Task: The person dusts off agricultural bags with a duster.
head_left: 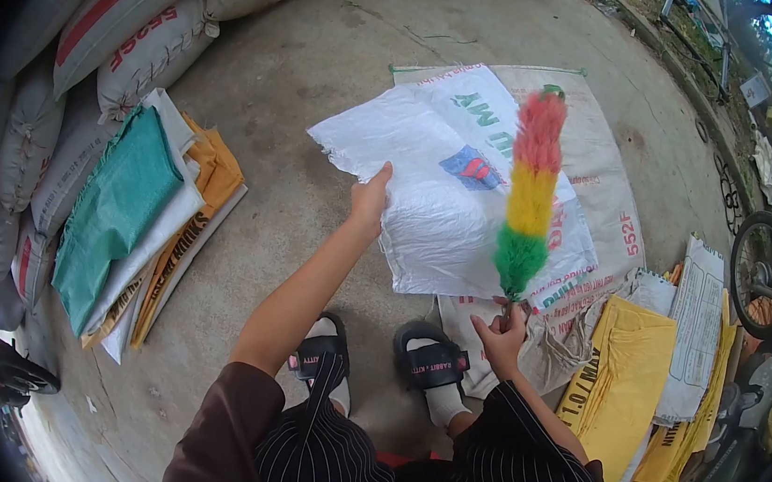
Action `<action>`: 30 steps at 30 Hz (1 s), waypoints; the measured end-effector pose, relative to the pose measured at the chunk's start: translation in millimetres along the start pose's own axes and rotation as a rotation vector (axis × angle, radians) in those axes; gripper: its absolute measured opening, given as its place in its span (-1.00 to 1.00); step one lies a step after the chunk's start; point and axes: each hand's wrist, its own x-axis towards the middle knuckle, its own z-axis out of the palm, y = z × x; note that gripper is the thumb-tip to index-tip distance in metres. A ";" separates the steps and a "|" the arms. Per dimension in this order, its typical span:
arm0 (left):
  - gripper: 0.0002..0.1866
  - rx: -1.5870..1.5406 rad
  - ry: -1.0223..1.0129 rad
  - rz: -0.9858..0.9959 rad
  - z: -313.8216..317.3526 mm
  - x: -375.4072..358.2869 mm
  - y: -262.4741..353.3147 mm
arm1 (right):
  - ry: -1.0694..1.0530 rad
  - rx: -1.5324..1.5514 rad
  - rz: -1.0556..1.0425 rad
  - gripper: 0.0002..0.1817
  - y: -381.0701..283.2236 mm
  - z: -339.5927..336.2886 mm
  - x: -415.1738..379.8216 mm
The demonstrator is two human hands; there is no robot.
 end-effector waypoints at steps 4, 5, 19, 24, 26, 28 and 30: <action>-0.63 0.136 -0.001 0.499 7.9 -40.5 77.9 | 0.025 0.387 0.287 -0.72 56.2 8.5 -27.8; -0.66 0.301 0.001 0.666 7.8 -50.8 99.6 | -0.003 0.465 0.401 -0.62 61.8 2.1 -32.7; -0.60 -0.058 0.106 0.797 103.4 -120.2 313.0 | -0.667 -0.054 0.661 -0.70 -25.7 -218.6 -32.2; -0.50 -0.228 -0.029 0.693 76.9 -133.4 329.1 | -0.471 -0.517 0.795 -0.64 -15.5 -219.2 -30.0; -0.52 -0.374 -0.159 0.652 69.5 -125.5 334.6 | -0.559 -0.463 0.724 -0.64 -8.0 -200.5 -19.0; -0.54 -0.504 -0.311 0.603 70.0 -125.5 335.5 | -0.708 -0.404 0.600 -0.64 -1.4 -173.1 -0.1; -0.55 -0.384 -0.340 0.537 69.9 -151.6 324.8 | -0.807 -0.355 0.501 -0.63 -15.6 -123.2 38.6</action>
